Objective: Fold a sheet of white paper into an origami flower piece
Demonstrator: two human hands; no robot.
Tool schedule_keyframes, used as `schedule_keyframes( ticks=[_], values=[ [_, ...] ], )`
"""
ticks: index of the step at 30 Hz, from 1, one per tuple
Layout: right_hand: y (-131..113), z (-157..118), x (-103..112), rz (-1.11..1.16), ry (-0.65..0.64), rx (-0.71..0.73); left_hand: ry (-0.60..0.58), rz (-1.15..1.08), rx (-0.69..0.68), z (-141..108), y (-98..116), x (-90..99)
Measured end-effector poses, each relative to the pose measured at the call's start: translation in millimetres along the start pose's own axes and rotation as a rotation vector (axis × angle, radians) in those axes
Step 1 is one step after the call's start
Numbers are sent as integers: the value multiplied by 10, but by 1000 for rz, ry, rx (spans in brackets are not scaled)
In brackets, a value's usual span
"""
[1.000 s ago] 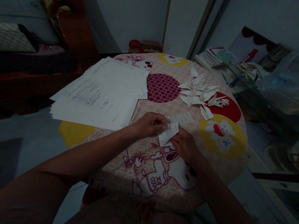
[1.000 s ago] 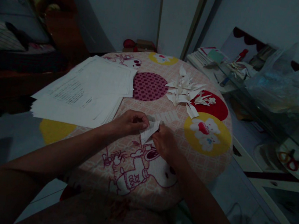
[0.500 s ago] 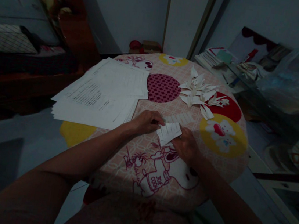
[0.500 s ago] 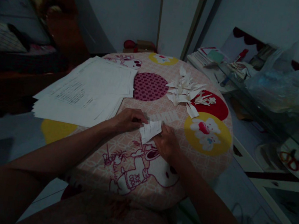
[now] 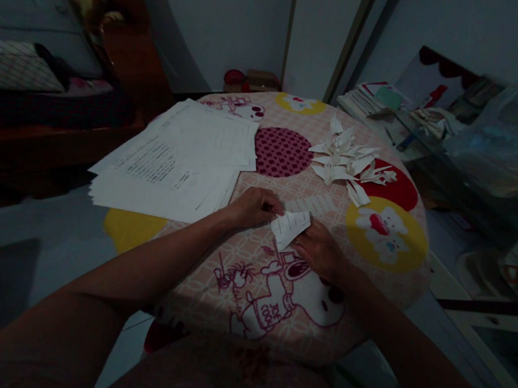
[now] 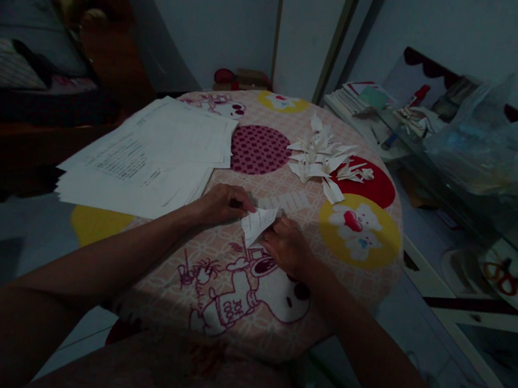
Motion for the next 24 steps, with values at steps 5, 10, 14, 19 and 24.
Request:
schedule_keyframes(
  ticks=[5,10,14,19,24],
  values=[
    [-11,25,-75,-212,-70,16,1,-7,-5,6,24,1],
    [-70,56,-97,-322,-83,8,-42,-45,-11,14,25,-3],
    [-88,77,-109,-338,-81,3,-56,-42,-20,16,15,-4],
    [-83,82,-137,-350,-70,-17,-43,-22,-40,23,2,4],
    [-124,52,-150,-368,-71,-56,-59,-4,-21,32,-7,12]
  ],
)
Point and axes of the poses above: each hand's wrist, its own z-axis towards the middle knuckle, its own x-axis out of the back of the hand, y = z × x, the point moved 1 cm from there along z, towards the middle knuckle, and after that the axes turned 7 degrees about x, right-handed, at the moved point
